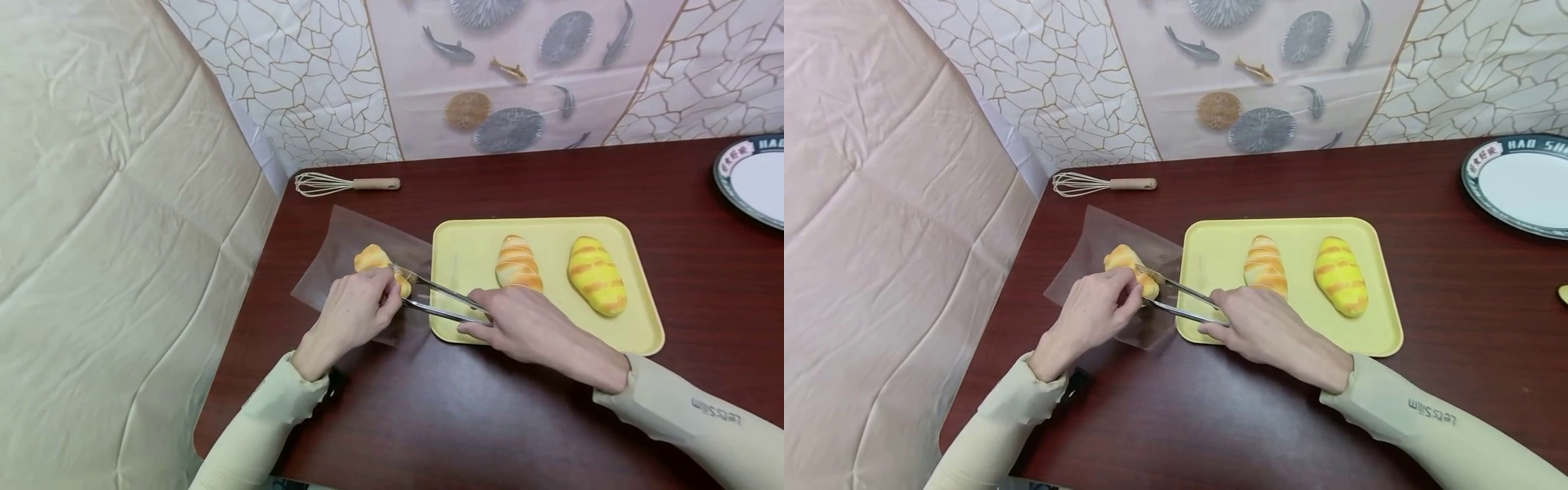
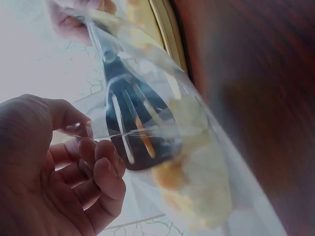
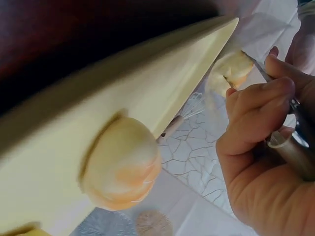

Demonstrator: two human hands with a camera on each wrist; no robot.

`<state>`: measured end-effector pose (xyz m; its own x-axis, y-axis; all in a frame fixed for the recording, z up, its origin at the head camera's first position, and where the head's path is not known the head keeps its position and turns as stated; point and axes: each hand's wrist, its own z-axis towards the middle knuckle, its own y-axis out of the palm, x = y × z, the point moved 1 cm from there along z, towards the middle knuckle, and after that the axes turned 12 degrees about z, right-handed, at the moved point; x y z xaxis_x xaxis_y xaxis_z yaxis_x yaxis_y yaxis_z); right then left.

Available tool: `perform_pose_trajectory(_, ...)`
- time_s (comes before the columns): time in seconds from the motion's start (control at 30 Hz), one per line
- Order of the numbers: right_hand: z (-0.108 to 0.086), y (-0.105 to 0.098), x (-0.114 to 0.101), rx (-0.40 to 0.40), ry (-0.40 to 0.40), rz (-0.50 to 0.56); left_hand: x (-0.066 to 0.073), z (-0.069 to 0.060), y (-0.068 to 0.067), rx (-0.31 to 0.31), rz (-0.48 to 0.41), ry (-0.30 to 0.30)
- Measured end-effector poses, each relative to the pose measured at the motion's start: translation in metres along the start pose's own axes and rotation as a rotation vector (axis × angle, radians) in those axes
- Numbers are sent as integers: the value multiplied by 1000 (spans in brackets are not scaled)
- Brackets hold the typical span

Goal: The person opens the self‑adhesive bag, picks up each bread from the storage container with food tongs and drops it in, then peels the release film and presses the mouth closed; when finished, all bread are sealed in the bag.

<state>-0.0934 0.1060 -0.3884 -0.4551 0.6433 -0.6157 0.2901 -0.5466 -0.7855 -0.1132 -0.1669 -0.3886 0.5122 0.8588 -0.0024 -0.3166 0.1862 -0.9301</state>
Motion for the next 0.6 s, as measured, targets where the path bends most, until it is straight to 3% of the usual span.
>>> perform_pose_trajectory(0.33,20,7,-10,-19,-6,-47,3,4,1,5,-1,16)
perform_pose_trajectory(0.6,33,12,-6,-28,25,-46,-3,6,3,1,11,-56)
